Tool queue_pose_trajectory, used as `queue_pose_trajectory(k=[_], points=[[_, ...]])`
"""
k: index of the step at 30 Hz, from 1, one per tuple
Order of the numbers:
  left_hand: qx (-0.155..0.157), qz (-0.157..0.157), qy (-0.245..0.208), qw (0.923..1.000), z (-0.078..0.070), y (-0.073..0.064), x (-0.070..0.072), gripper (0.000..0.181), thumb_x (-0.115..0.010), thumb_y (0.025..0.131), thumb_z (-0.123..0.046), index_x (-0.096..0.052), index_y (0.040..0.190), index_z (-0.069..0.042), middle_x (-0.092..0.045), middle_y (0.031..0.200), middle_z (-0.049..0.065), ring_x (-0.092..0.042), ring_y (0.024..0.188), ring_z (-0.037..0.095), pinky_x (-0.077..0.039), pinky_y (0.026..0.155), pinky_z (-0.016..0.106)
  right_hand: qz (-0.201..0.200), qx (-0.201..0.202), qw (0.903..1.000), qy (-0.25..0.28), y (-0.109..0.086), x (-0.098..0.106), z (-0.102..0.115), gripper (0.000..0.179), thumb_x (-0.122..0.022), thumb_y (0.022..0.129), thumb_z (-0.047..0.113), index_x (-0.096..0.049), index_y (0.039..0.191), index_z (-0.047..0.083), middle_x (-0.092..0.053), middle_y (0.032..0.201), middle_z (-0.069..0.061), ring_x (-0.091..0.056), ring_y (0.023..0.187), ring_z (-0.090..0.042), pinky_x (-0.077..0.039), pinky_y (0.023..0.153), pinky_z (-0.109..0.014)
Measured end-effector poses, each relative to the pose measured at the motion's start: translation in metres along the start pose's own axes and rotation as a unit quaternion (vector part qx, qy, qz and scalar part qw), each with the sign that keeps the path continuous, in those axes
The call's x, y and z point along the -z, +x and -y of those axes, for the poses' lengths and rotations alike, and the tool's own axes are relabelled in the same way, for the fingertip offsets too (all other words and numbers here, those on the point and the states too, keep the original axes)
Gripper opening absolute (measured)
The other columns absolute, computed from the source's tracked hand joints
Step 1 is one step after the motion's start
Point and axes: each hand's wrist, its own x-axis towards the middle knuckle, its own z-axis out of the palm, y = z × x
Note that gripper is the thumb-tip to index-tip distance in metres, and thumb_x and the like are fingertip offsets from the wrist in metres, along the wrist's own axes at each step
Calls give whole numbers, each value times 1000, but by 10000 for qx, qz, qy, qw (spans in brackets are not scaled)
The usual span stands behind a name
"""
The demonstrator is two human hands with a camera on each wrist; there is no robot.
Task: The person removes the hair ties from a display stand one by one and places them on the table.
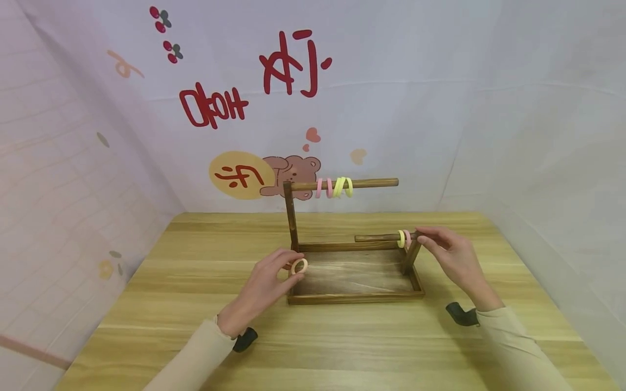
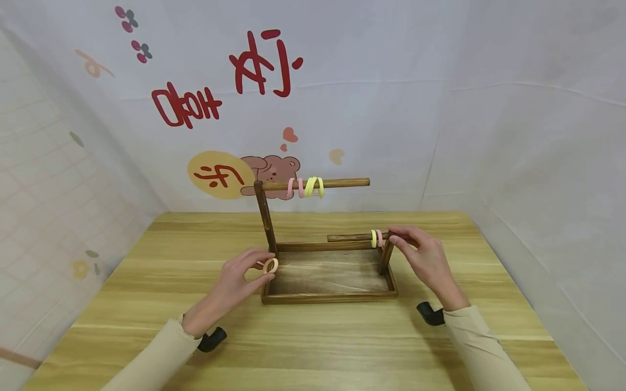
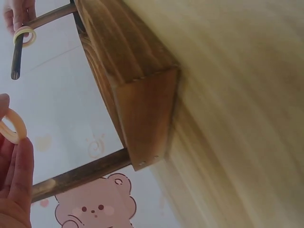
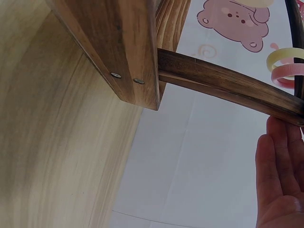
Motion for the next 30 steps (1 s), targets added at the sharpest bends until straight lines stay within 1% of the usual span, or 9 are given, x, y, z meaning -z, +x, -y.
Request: queue_pose_trajectory(k=[4, 10, 12, 15, 20, 24, 27, 30], points=[[105, -14, 125, 9999, 3, -11, 5, 43, -87, 83, -6, -71, 123, -5, -71, 115, 5, -69, 92, 18, -61, 80, 36, -14, 12, 10000, 38, 0, 0, 1, 27, -72, 96, 0, -74, 123, 4, -76, 114, -14, -62, 101, 15, -48, 88, -5], [195, -23, 212, 9996, 6, -25, 11, 42, -88, 81, -5, -72, 120, -3, -71, 116, 6, -71, 93, 23, -61, 80, 35, 12, 12, 10000, -16, 0, 1, 2, 27, -72, 97, 2, -74, 124, 5, -76, 114, -13, -62, 101, 14, -49, 85, -5], [199, -7, 177, 9996, 7, -29, 13, 42, -88, 80, -3, -72, 119, -2, -72, 114, 8, -70, 93, 24, -61, 79, 34, 16, -8, 10000, -67, -1, 2, 2, 27, -72, 97, 3, -74, 124, 5, -76, 113, -13, -62, 100, 14, -49, 83, -5], [209, 15, 184, 9996, 8, -34, 15, 42, -89, 79, 0, -73, 117, -2, -72, 112, 9, -70, 89, 24, -61, 76, 37, 30, -39, 9999, -115, -2, 2, 2, 26, -71, 98, 5, -74, 124, 6, -76, 111, -13, -61, 99, 15, -48, 81, -5], [262, 46, 364, 9990, 8, -42, 16, 41, -90, 77, 0, -74, 115, -3, -72, 110, 7, -70, 84, 20, -61, 74, 38, 33, -31, 9999, -160, -2, 2, 1, 26, -71, 99, 6, -74, 124, 7, -77, 111, -12, -61, 99, 15, -48, 80, -5], [369, 159, 357, 9986, 8, -49, 17, 42, -89, 77, 0, -73, 116, -2, -73, 110, 7, -72, 84, 21, -62, 73, 39, 3, -10, 9998, -194, -2, 2, 0, 26, -72, 98, 6, -75, 124, 7, -77, 111, -11, -60, 98, 15, -48, 80, -5], [479, 287, 427, 9975, 8, -55, 18, 42, -89, 78, -2, -74, 118, -4, -73, 111, 8, -72, 83, 21, -62, 74, 39, -17, 25, 9999, -150, -2, 1, -1, 26, -72, 98, 4, -74, 123, 5, -76, 112, -13, -60, 100, 16, -48, 82, -4], [569, 381, 418, 9968, 7, -60, 18, 41, -89, 79, -3, -74, 117, -4, -72, 113, 8, -72, 82, 23, -61, 73, 37, -31, 74, 9999, -104, -1, 1, -1, 26, -72, 97, 2, -74, 123, 3, -76, 113, -15, -61, 101, 16, -48, 84, -4]])
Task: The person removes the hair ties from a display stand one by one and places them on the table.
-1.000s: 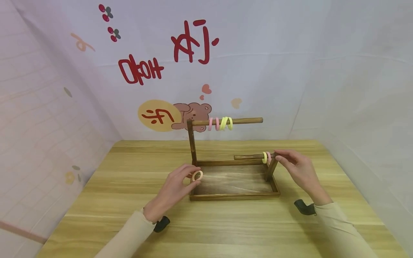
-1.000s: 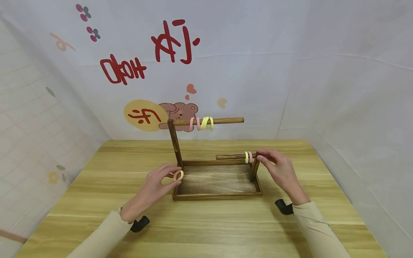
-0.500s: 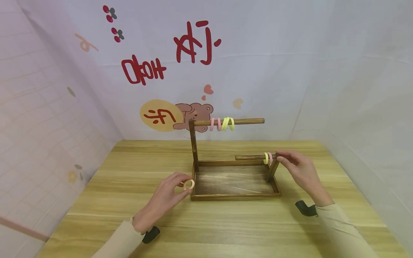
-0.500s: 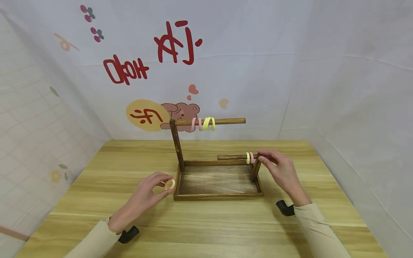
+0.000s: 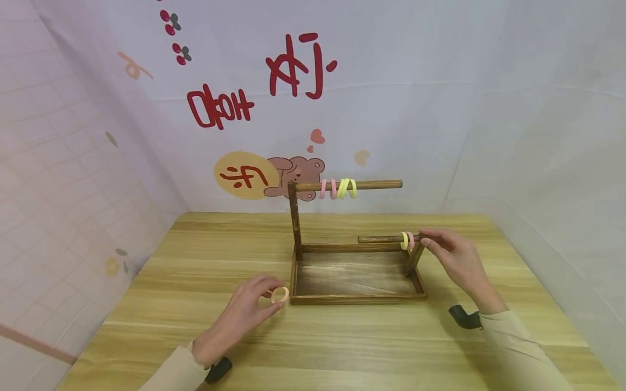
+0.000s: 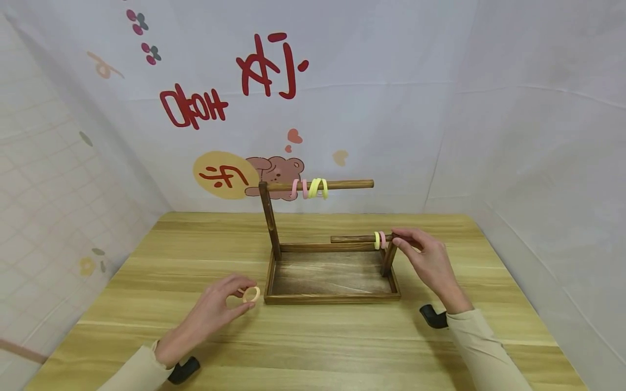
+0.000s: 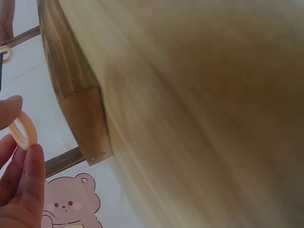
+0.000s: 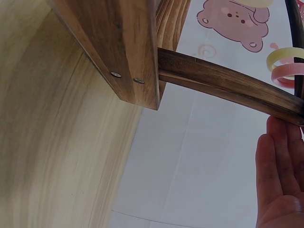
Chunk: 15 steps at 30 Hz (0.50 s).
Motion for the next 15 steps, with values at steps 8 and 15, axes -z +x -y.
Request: queue_pose_trajectory(k=[8, 15], points=[[511, 334, -160, 9980, 1, -10, -2, 35, -88, 81, -6, -74, 114, -6, -70, 113, 4, -70, 84, 18, -62, 72, 37, 50, -167, 9998, 46, -1, 2, 3, 26, -73, 97, 5, -75, 123, 5, -77, 110, -12, -63, 98, 13, -49, 80, -5], [876, 656, -157, 9939, 4, -18, -3, 33, -87, 83, -9, -74, 113, -4, -68, 109, 3, -69, 85, 17, -61, 73, 29, 54, -112, 9999, -12, -1, 2, 4, 26, -73, 97, 5, -75, 123, 6, -77, 109, -11, -62, 97, 13, -48, 79, -5]])
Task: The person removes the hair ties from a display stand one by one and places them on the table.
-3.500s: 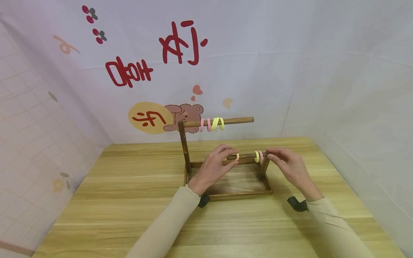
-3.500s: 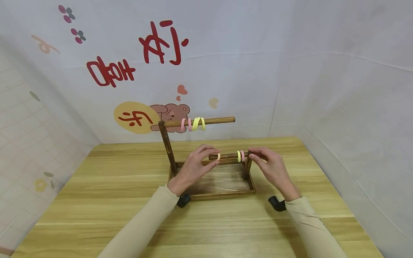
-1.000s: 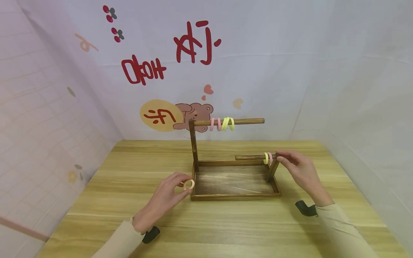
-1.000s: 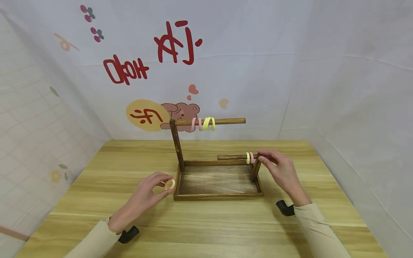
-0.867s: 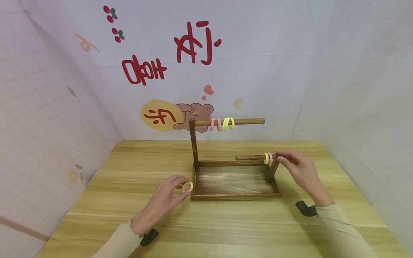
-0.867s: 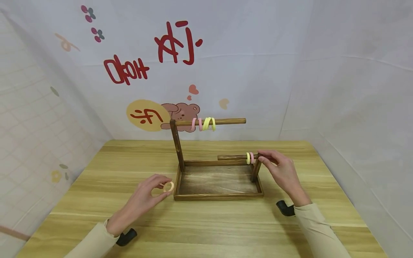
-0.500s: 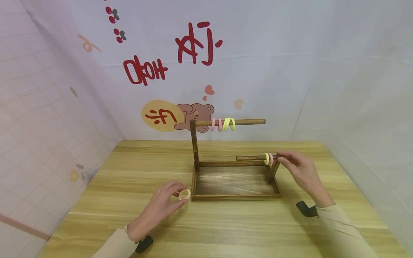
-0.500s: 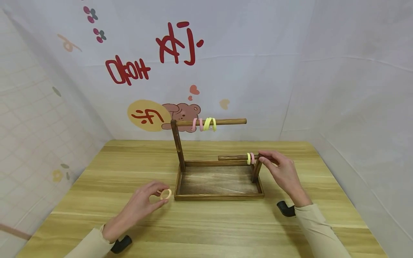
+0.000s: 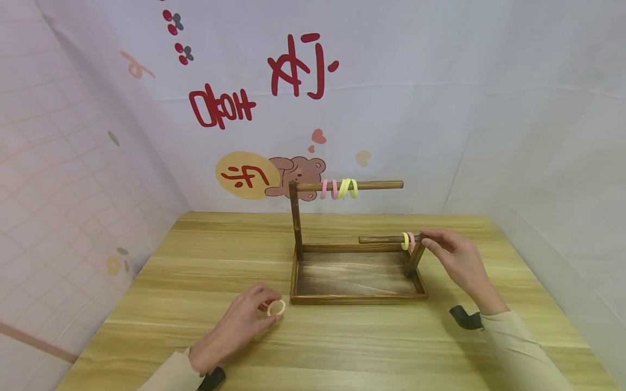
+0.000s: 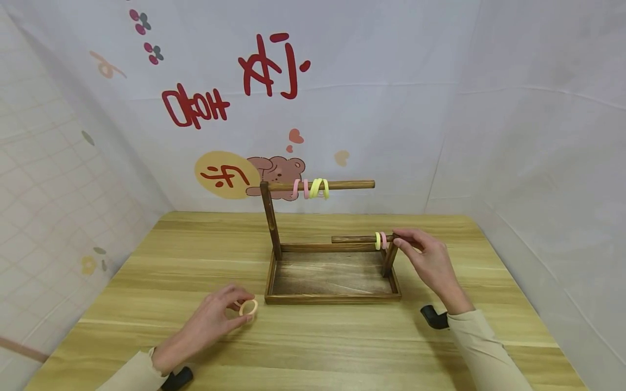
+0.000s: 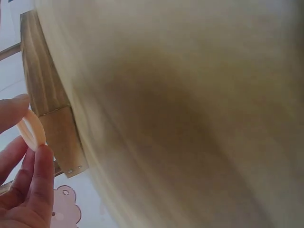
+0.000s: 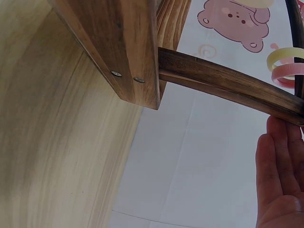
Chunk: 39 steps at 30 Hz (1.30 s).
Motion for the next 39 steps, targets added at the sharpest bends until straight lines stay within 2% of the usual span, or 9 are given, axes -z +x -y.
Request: queue_pose_trajectory(k=[9, 21, 28, 34, 39], points=[[-80, 120, 88, 9999, 6, -4, -6, 30, -87, 83, -9, -74, 109, -2, -68, 103, 2, -66, 82, 11, -59, 71, 25, -81, 214, 9997, -4, 0, -1, -2, 26, -72, 96, -1, -75, 121, 3, -77, 109, -15, -62, 98, 15, -49, 81, -5], [-201, 176, 427, 9987, 8, -3, -9, 29, -89, 82, -12, -75, 106, -4, -65, 95, -2, -58, 77, 6, -50, 62, 20, -47, 79, 10000, 1, 1, -1, -3, 26, -72, 97, 4, -75, 123, 5, -76, 113, -15, -61, 100, 16, -48, 83, -4], [-130, 348, 465, 9982, 9, -3, -8, 31, -90, 81, -13, -75, 107, -3, -61, 89, -4, -51, 73, 5, -44, 58, 20, -55, 113, 9999, -51, 0, -1, -3, 26, -72, 97, 4, -75, 123, 6, -76, 113, -14, -60, 100, 16, -48, 83, -4], [-154, 415, 396, 9982, 10, -4, -7, 34, -91, 79, -13, -74, 106, -3, -65, 93, -2, -56, 75, 6, -47, 61, 21, -36, 80, 10000, -38, 0, -1, -3, 26, -72, 97, 4, -75, 123, 5, -76, 112, -14, -60, 100, 17, -48, 83, -4], [-264, 334, 557, 9975, 7, -5, -5, 39, -92, 78, -15, -73, 110, -2, -70, 99, 1, -62, 81, 10, -54, 68, 26, -39, 113, 9999, -80, 1, -1, -4, 26, -72, 97, 4, -75, 123, 6, -77, 110, -12, -60, 99, 16, -48, 82, -4]])
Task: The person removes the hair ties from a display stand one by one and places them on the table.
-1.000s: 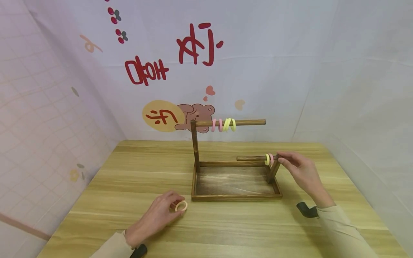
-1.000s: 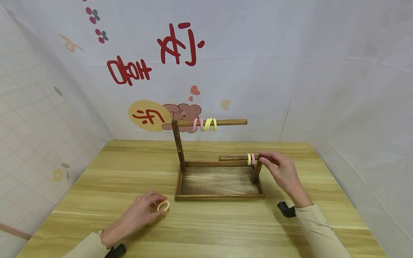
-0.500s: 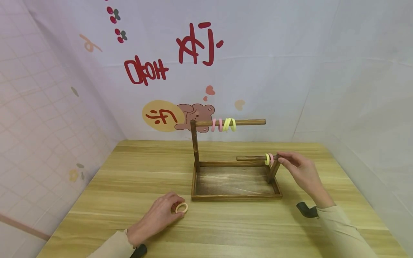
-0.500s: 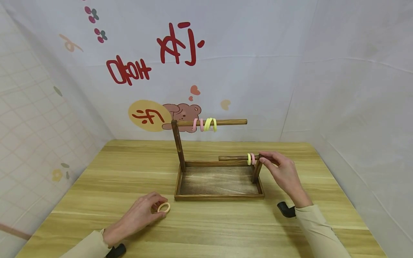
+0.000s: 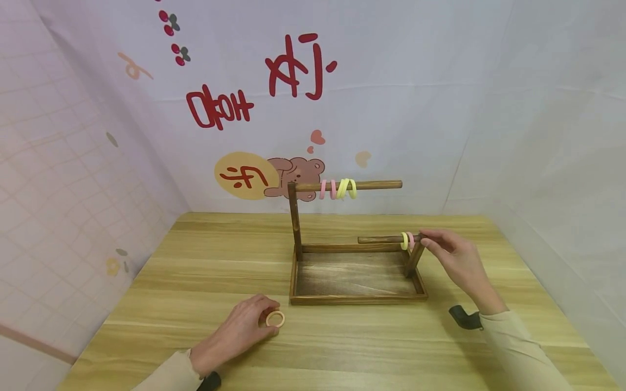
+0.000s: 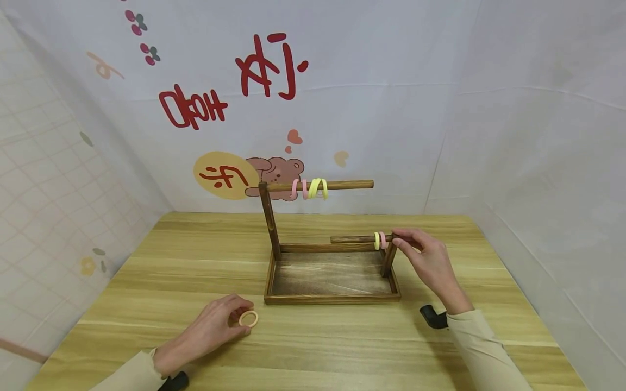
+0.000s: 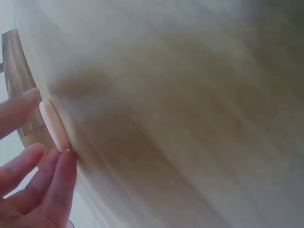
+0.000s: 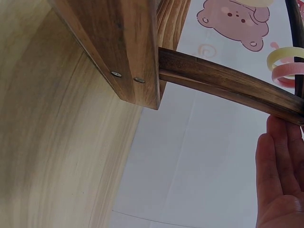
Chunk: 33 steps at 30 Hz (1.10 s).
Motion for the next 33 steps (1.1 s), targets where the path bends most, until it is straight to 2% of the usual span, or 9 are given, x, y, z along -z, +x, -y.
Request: queue_pose_trajectory(k=[4, 8, 11, 14, 18, 21, 27, 30, 33], points=[[-68, -166, 220, 9996, -6, -1, 4, 41, -90, 81, -18, -74, 116, -6, -74, 110, 5, -70, 96, 20, -60, 80, 39, 0, 70, 10000, 29, 0, 0, 0, 27, -72, 97, 2, -75, 124, 6, -77, 109, -11, -61, 98, 15, -48, 81, -4], [-238, -356, 178, 9989, -14, 2, 8, 41, -87, 86, -20, -73, 122, -10, -73, 123, 6, -70, 113, 27, -59, 92, 48, -27, 80, 10000, 30, 1, 0, 0, 27, -72, 97, 2, -75, 123, 6, -77, 110, -12, -61, 99, 15, -49, 82, -5], [-570, -413, -69, 9975, -22, 8, 10, 40, -85, 88, -18, -73, 125, -10, -72, 127, 5, -68, 118, 25, -57, 97, 49, -37, 30, 9999, 93, 1, -1, 0, 26, -72, 97, 2, -75, 122, 5, -77, 110, -13, -62, 99, 15, -49, 83, -5], [-1060, -545, -297, 9924, -33, 17, 9, 38, -84, 89, -17, -73, 125, -11, -72, 127, 3, -68, 117, 24, -57, 97, 49, -39, -6, 9998, 179, 1, -1, 0, 26, -72, 96, 0, -75, 122, 3, -77, 110, -14, -62, 98, 15, -50, 84, -6], [-1824, -888, -572, 9775, -48, 33, 3, 37, -84, 89, -15, -73, 123, -12, -73, 125, 2, -67, 118, 22, -57, 98, 45, -47, 2, 9998, 215, 0, -2, 0, 25, -72, 96, -1, -74, 121, 2, -76, 110, -15, -62, 98, 14, -50, 85, -6], [-2251, -1146, -834, 9640, -62, 49, -2, 38, -84, 88, -12, -72, 123, -12, -72, 125, 1, -66, 120, 20, -55, 101, 42, -42, 24, 9998, 194, 0, -2, -1, 26, -72, 96, -1, -74, 121, 2, -76, 110, -15, -62, 99, 14, -49, 85, -6], [-2690, -1628, -1130, 9425, -89, 81, -7, 37, -83, 88, -11, -72, 124, -10, -71, 127, 6, -64, 123, 24, -52, 105, 43, -21, 25, 9999, 168, -1, -2, -2, 25, -71, 97, 1, -74, 122, 0, -76, 111, -14, -62, 99, 14, -49, 85, -6], [-2905, -1744, -1333, 9313, -101, 97, -9, 34, -81, 91, -10, -72, 124, -8, -72, 125, 9, -64, 123, 26, -51, 107, 43, 1, 18, 9999, 170, 0, -1, -1, 25, -71, 97, 1, -73, 122, -1, -76, 112, -14, -62, 100, 14, -50, 85, -6], [-3056, -1786, -1494, 9233, -111, 110, -12, 33, -79, 92, -9, -71, 124, -7, -71, 126, 11, -63, 124, 27, -49, 109, 41, 8, 18, 9998, 188, 0, -2, 0, 25, -71, 97, 0, -73, 122, -1, -76, 112, -13, -62, 100, 14, -50, 85, -7]])
